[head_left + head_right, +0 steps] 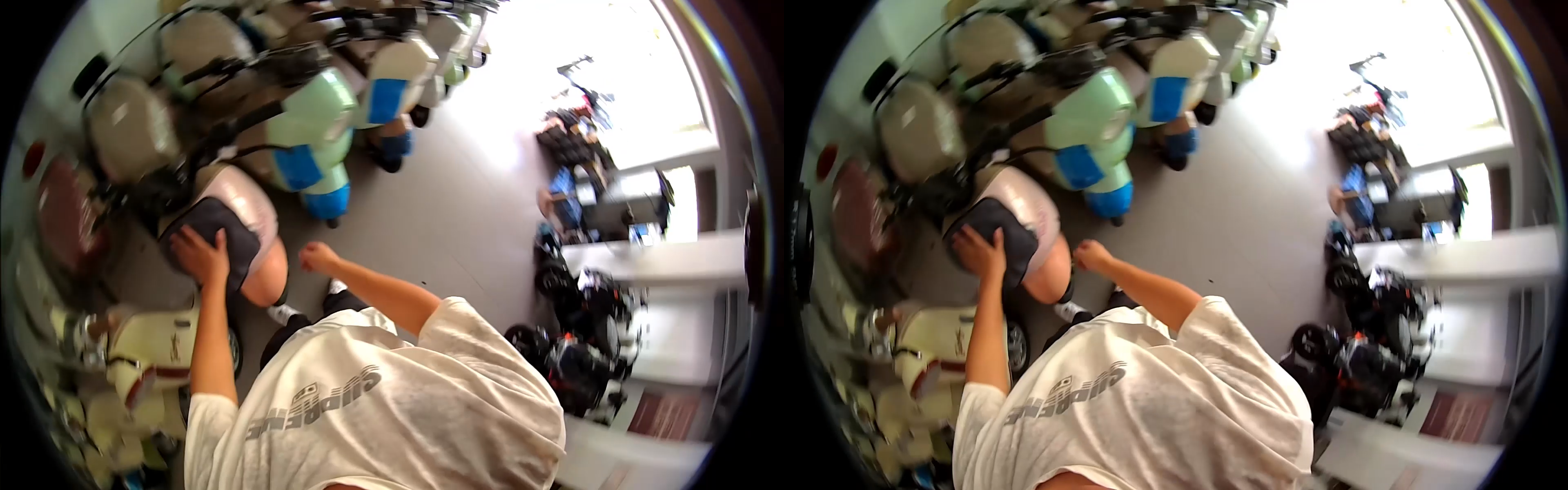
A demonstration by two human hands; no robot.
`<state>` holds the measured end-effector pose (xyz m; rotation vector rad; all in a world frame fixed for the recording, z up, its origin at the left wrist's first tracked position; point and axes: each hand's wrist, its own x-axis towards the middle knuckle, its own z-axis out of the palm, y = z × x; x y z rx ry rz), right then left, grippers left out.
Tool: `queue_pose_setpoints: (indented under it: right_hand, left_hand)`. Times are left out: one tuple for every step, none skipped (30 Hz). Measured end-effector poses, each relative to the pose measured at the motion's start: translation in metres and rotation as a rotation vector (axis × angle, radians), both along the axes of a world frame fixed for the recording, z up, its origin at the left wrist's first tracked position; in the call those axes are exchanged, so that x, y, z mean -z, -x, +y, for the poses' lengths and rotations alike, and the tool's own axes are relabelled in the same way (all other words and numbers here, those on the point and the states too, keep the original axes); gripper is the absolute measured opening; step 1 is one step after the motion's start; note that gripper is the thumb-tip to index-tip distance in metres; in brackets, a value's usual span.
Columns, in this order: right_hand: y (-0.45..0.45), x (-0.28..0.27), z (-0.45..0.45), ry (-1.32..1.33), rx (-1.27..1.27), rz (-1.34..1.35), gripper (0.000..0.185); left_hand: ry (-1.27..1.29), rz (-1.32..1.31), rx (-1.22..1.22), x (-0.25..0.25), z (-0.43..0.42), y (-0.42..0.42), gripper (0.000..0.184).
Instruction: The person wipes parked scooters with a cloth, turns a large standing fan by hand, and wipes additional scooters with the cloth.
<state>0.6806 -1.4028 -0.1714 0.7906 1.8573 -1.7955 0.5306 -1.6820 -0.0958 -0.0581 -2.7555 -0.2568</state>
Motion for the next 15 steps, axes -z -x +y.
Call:
queue_pose_setpoints:
  right_hand:
    - [-0.025, -0.013, 0.01, -0.078, -0.019, -0.055, 0.02]
    - [-0.045, -0.035, 0.016, -0.246, -0.053, -0.137, 0.024]
    - [-0.061, -0.04, 0.025, -0.304, -0.104, -0.205, 0.028]
    - [-0.075, -0.045, 0.031, -0.317, -0.054, -0.211, 0.028]
    - [-0.086, -0.048, 0.035, -0.424, -0.118, -0.211, 0.028]
    - [-0.093, -0.052, 0.037, -0.53, -0.191, -0.214, 0.029]
    - [-0.096, -0.053, 0.039, -0.576, -0.21, -0.218, 0.029]
    - [-0.094, -0.054, 0.04, -0.58, -0.189, -0.224, 0.029]
    - [-0.091, -0.053, 0.04, -0.618, -0.249, -0.19, 0.028]
    - [-0.087, -0.054, 0.039, -0.654, -0.315, -0.155, 0.028]
    - [-0.081, -0.054, 0.037, -0.653, -0.31, -0.157, 0.028]
    - [-0.072, -0.055, 0.034, -0.685, -0.353, -0.096, 0.027]
    - [-0.065, -0.062, 0.032, -0.713, -0.399, -0.032, 0.026]
    - [-0.059, -0.069, 0.03, -0.707, -0.407, -0.023, 0.026]
    - [-0.046, -0.084, 0.026, -0.681, -0.426, 0.011, 0.025]
  left_hand:
    - [0.021, 0.025, 0.018, 0.008, -0.008, 0.008, 0.093]
    - [0.042, 0.05, 0.032, 0.017, -0.015, 0.017, 0.093]
    - [0.026, 0.055, 0.052, 0.021, -0.021, 0.025, 0.092]
    - [0.013, 0.057, 0.069, 0.023, -0.026, 0.032, 0.092]
    - [0.011, 0.065, 0.094, 0.027, -0.031, 0.039, 0.091]
    - [0.01, 0.073, 0.112, 0.027, -0.033, 0.042, 0.09]
    - [0.037, 0.018, 0.088, 0.021, -0.032, 0.041, 0.089]
    - [0.03, 0.019, 0.108, 0.017, -0.028, 0.04, 0.089]
    - [0.049, 0.025, 0.089, 0.016, -0.026, 0.037, 0.088]
    - [0.069, 0.03, 0.064, 0.015, -0.024, 0.035, 0.087]
    - [0.044, 0.03, 0.055, 0.014, -0.022, 0.033, 0.087]
    - [0.044, 0.032, 0.057, 0.012, -0.016, 0.031, 0.087]
    - [0.056, 0.048, 0.037, 0.01, -0.012, 0.026, 0.086]
    - [0.072, 0.066, 0.008, 0.007, -0.011, 0.023, 0.086]
    - [0.036, 0.193, 0.077, 0.015, -0.014, 0.028, 0.085]
